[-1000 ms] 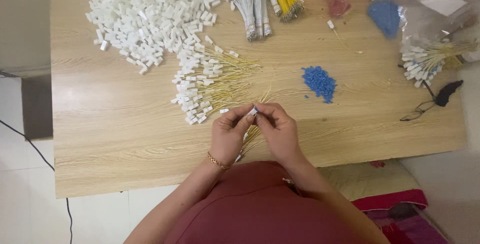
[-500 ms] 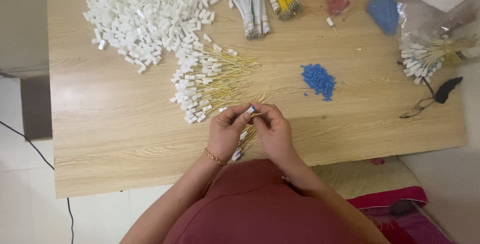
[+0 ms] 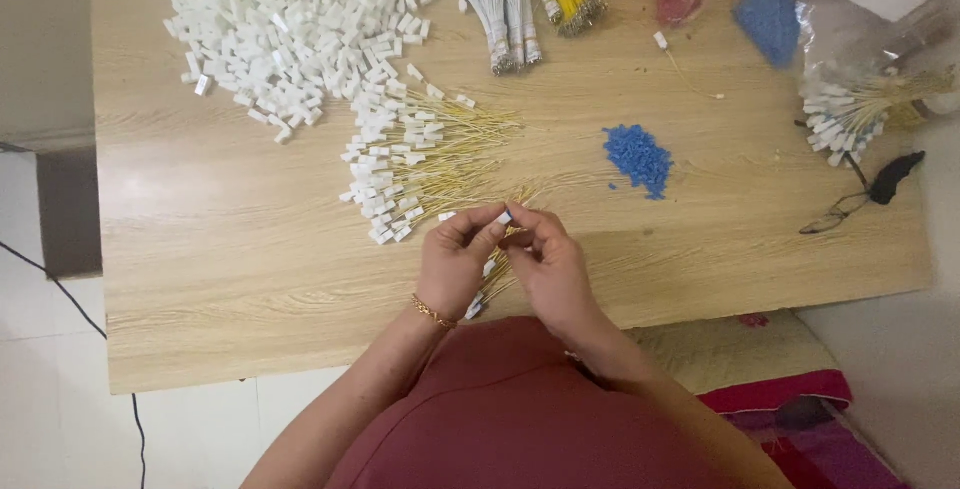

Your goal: Assembling small plastic connectors onto thin wires at a factory workstation.

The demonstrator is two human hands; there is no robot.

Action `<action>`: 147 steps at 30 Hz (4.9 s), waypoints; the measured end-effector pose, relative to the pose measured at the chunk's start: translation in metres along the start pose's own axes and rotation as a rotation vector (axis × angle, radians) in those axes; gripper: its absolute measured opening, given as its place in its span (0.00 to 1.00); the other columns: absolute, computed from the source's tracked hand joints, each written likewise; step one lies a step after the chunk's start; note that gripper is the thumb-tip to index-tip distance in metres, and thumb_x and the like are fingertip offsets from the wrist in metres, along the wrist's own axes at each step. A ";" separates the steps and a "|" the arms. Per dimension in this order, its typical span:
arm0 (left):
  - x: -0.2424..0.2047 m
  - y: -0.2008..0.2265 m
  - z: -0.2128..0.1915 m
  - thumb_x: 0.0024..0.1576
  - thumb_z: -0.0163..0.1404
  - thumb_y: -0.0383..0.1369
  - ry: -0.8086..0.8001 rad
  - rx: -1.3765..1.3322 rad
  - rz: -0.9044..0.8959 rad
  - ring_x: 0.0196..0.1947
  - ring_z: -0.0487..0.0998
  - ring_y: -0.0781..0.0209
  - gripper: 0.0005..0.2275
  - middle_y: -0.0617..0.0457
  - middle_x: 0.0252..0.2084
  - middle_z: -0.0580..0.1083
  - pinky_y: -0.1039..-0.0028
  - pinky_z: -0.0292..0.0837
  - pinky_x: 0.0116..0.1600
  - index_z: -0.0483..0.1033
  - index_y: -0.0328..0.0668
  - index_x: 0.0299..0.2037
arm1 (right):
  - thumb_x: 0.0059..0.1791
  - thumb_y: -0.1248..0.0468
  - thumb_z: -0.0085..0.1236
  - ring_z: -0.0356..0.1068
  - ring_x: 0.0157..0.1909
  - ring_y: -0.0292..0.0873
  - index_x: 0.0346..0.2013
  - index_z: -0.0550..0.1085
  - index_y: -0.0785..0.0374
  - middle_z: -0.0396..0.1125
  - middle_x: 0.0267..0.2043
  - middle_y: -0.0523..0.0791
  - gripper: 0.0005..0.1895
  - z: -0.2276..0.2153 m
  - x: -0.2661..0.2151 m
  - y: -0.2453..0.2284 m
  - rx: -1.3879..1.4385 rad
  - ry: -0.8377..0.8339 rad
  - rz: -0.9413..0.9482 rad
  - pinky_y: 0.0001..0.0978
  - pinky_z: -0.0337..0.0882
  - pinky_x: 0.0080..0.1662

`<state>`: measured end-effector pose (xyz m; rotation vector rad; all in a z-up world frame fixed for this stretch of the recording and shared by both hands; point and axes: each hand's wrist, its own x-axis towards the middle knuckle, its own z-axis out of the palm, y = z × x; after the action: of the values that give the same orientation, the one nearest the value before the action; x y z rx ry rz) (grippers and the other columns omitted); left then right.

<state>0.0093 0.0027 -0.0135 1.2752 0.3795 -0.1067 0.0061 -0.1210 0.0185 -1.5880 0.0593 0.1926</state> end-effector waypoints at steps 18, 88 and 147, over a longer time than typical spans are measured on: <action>0.018 -0.010 -0.025 0.53 0.57 0.39 -0.135 0.807 0.090 0.42 0.80 0.64 0.10 0.61 0.38 0.80 0.71 0.74 0.49 0.81 0.61 0.45 | 0.46 0.65 0.59 0.73 0.42 0.49 0.39 0.78 0.57 0.71 0.37 0.49 0.08 -0.067 0.045 0.081 -0.543 0.261 0.002 0.35 0.73 0.43; 0.017 0.030 -0.007 0.60 0.46 0.27 -0.167 -0.030 -0.159 0.35 0.82 0.51 0.16 0.39 0.39 0.77 0.68 0.80 0.43 0.68 0.37 0.58 | 0.50 0.69 0.52 0.75 0.38 0.44 0.49 0.72 0.65 0.71 0.38 0.48 0.12 -0.034 0.029 -0.010 0.774 0.019 0.365 0.32 0.79 0.40; -0.018 0.023 0.008 0.58 0.47 0.23 -0.120 -0.104 -0.041 0.30 0.80 0.59 0.11 0.42 0.36 0.78 0.71 0.81 0.38 0.74 0.28 0.50 | 0.51 0.72 0.50 0.69 0.41 0.44 0.45 0.73 0.73 0.67 0.38 0.54 0.10 -0.002 -0.007 -0.043 -0.164 0.060 -0.352 0.36 0.74 0.38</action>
<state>0.0012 -0.0003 0.0157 1.1525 0.3045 -0.1948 0.0058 -0.1222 0.0624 -1.7387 -0.1932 -0.1289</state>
